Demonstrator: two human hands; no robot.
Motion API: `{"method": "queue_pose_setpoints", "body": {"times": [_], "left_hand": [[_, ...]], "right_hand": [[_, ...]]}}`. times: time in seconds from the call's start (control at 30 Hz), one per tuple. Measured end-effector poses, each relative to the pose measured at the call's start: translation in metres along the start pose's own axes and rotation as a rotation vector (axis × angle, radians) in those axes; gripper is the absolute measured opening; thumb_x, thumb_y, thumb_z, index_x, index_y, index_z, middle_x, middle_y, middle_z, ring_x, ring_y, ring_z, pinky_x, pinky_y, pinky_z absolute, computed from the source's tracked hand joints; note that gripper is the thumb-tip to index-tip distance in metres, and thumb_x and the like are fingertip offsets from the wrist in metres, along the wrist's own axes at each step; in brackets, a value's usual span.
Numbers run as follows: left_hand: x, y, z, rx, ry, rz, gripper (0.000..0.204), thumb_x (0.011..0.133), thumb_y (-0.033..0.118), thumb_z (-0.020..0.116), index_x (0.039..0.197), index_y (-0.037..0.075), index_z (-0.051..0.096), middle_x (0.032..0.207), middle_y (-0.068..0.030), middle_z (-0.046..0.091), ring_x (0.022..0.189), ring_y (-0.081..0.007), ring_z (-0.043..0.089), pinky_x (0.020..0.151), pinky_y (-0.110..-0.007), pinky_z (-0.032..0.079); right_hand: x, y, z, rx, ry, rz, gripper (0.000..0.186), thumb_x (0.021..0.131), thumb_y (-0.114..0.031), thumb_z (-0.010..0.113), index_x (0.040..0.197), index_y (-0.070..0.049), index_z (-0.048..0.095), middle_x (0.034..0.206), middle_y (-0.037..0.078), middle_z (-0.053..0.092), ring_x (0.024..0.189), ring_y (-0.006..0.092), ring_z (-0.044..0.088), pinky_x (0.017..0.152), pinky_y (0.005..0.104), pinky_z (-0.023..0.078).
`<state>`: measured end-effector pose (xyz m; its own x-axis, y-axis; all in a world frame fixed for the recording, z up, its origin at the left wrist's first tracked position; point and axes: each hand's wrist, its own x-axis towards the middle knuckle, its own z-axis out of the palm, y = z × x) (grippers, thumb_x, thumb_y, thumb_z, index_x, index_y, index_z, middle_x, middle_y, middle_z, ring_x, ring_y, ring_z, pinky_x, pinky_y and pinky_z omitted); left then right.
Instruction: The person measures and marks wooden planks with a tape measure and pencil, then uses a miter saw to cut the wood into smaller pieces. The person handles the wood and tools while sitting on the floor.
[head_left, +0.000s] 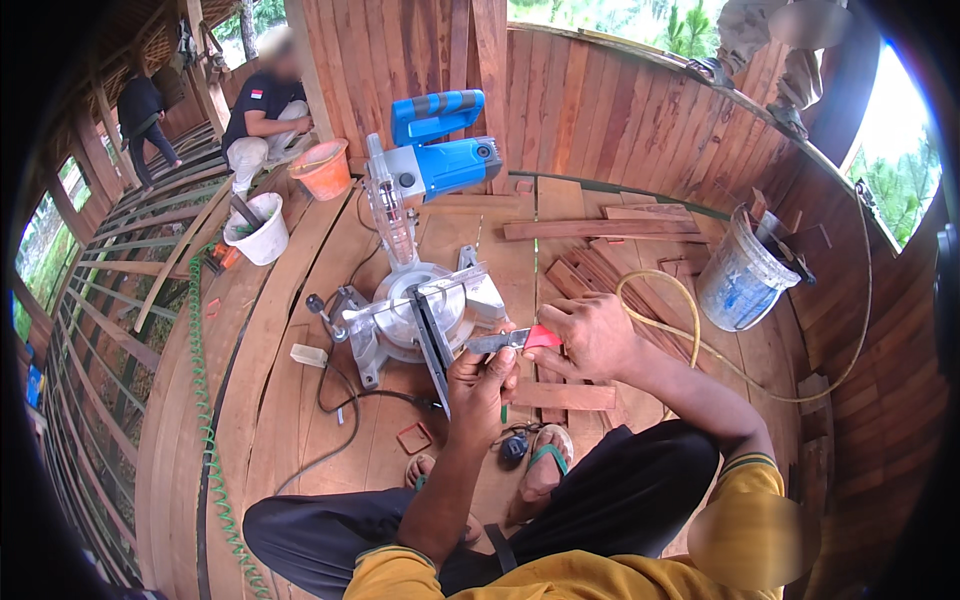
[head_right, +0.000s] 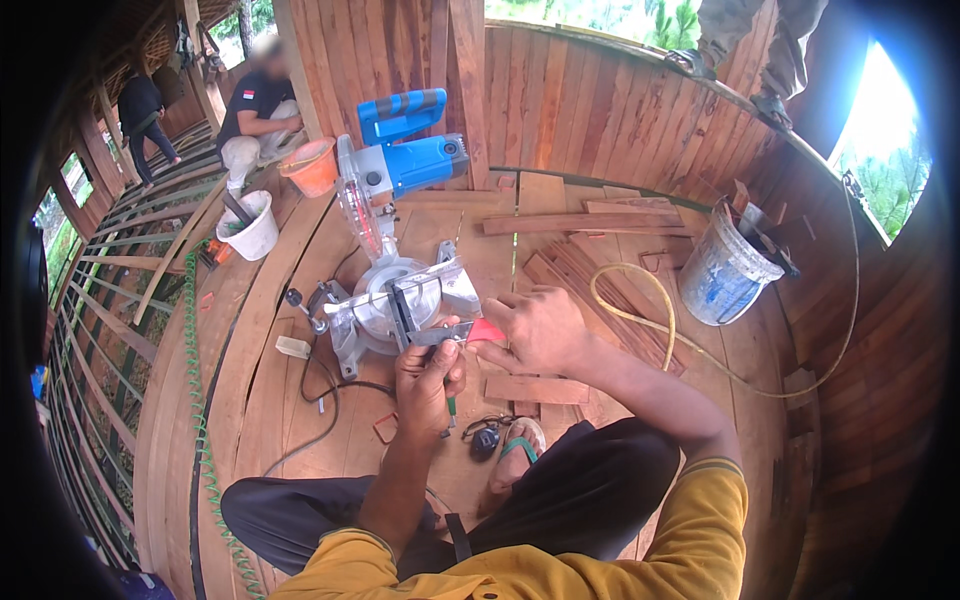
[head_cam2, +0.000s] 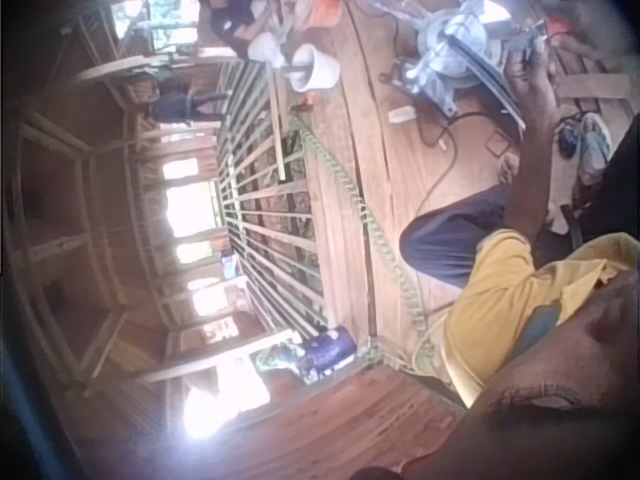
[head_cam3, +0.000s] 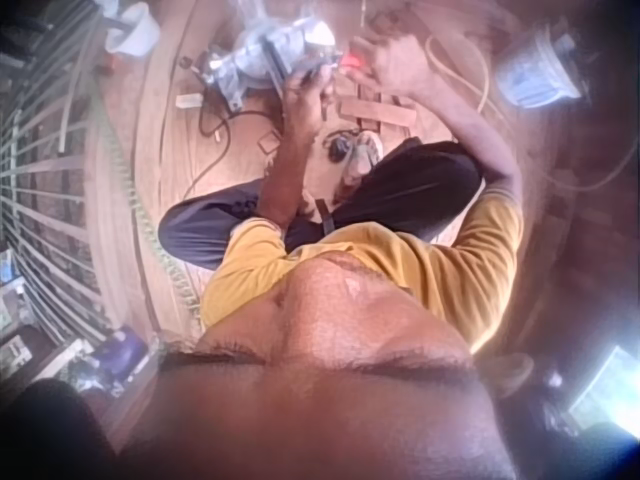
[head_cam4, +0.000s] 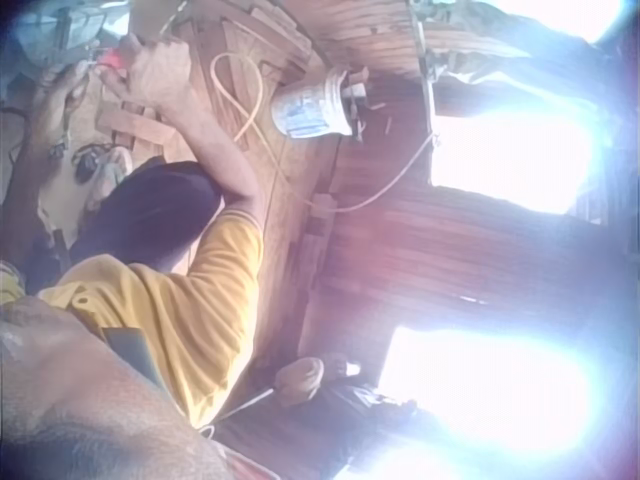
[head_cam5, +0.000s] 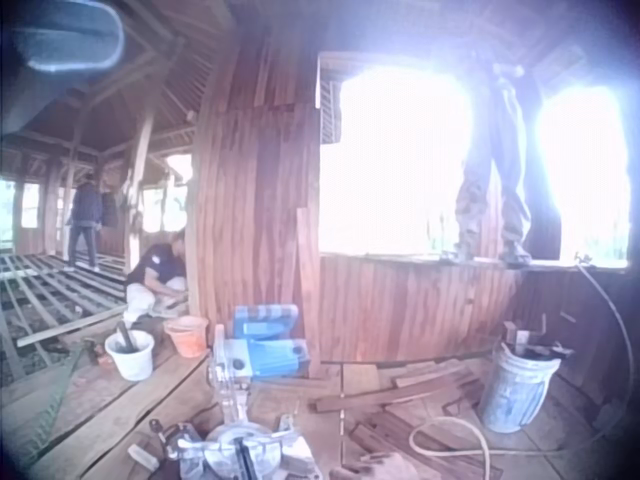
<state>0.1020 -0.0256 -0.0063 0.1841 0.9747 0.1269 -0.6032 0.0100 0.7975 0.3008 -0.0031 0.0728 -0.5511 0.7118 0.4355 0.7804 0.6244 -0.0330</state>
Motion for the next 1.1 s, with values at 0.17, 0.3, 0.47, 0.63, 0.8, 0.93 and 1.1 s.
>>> {"method": "queue_pose_setpoints", "body": {"times": [0.17,0.3,0.47,0.63,0.8,0.93,1.1], "left_hand": [[0.001,0.002,0.001,-0.027,-0.007,0.045,0.034,0.104,0.013,0.068,0.136,0.001,0.065,0.086,0.0004,0.060,0.070,-0.0052,0.056,0.054,-0.022,0.048],[0.007,-0.005,-0.006,-0.157,-0.055,-0.003,0.038,0.105,0.006,0.062,0.142,-0.001,0.061,0.096,-0.0041,0.065,0.077,-0.0099,0.061,0.063,-0.027,0.056],[0.004,-0.006,-0.005,-0.096,-0.015,0.081,0.043,0.102,0.003,0.062,0.145,-0.003,0.058,0.100,-0.0106,0.070,0.080,-0.0148,0.064,0.068,-0.031,0.055],[0.005,-0.002,-0.008,-0.186,-0.114,0.084,0.043,0.102,0.000,0.063,0.145,-0.001,0.059,0.106,-0.0061,0.067,0.086,-0.0124,0.064,0.069,-0.027,0.055],[0.005,-0.006,-0.009,-0.166,-0.114,0.103,0.044,0.101,0.001,0.067,0.144,0.000,0.060,0.107,-0.0048,0.067,0.084,-0.0100,0.062,0.065,-0.025,0.051],[0.006,-0.014,-0.012,-0.130,-0.117,0.140,0.043,0.101,0.002,0.068,0.144,0.002,0.061,0.106,-0.0038,0.066,0.080,-0.0086,0.059,0.060,-0.024,0.049],[0.004,-0.008,-0.009,-0.087,-0.051,0.088,0.042,0.102,0.004,0.068,0.143,0.001,0.062,0.096,-0.0030,0.065,0.072,-0.0083,0.055,0.058,-0.023,0.045]], "right_hand": [[0.002,0.012,0.003,0.123,0.085,0.192,0.042,0.092,-0.044,0.072,0.083,-0.006,0.056,0.068,0.016,0.061,0.063,0.0403,0.065,0.055,0.0486,0.049],[-0.004,0.010,-0.002,0.126,-0.056,0.050,0.044,0.095,-0.050,0.068,0.090,-0.007,0.062,0.073,0.013,0.066,0.065,0.0393,0.068,0.056,0.0495,0.051],[-0.001,0.004,0.000,0.084,-0.143,0.007,0.045,0.093,-0.053,0.069,0.094,-0.008,0.066,0.070,0.016,0.067,0.065,0.0396,0.069,0.056,0.0488,0.052],[-0.001,0.006,0.000,0.065,-0.150,0.020,0.046,0.092,-0.054,0.070,0.091,-0.008,0.064,0.068,0.017,0.067,0.065,0.0396,0.069,0.056,0.0484,0.052],[0.000,0.004,-0.004,0.041,-0.126,0.013,0.047,0.091,-0.055,0.070,0.088,-0.009,0.062,0.068,0.016,0.066,0.065,0.0389,0.069,0.057,0.0483,0.053],[0.000,0.003,-0.006,-0.018,-0.131,0.018,0.047,0.091,-0.055,0.070,0.088,-0.009,0.062,0.069,0.014,0.067,0.065,0.0375,0.070,0.057,0.0472,0.054],[-0.002,0.002,-0.003,-0.044,-0.142,0.036,0.047,0.091,-0.055,0.070,0.088,-0.009,0.062,0.071,0.014,0.068,0.066,0.0366,0.071,0.057,0.0460,0.055]]}}
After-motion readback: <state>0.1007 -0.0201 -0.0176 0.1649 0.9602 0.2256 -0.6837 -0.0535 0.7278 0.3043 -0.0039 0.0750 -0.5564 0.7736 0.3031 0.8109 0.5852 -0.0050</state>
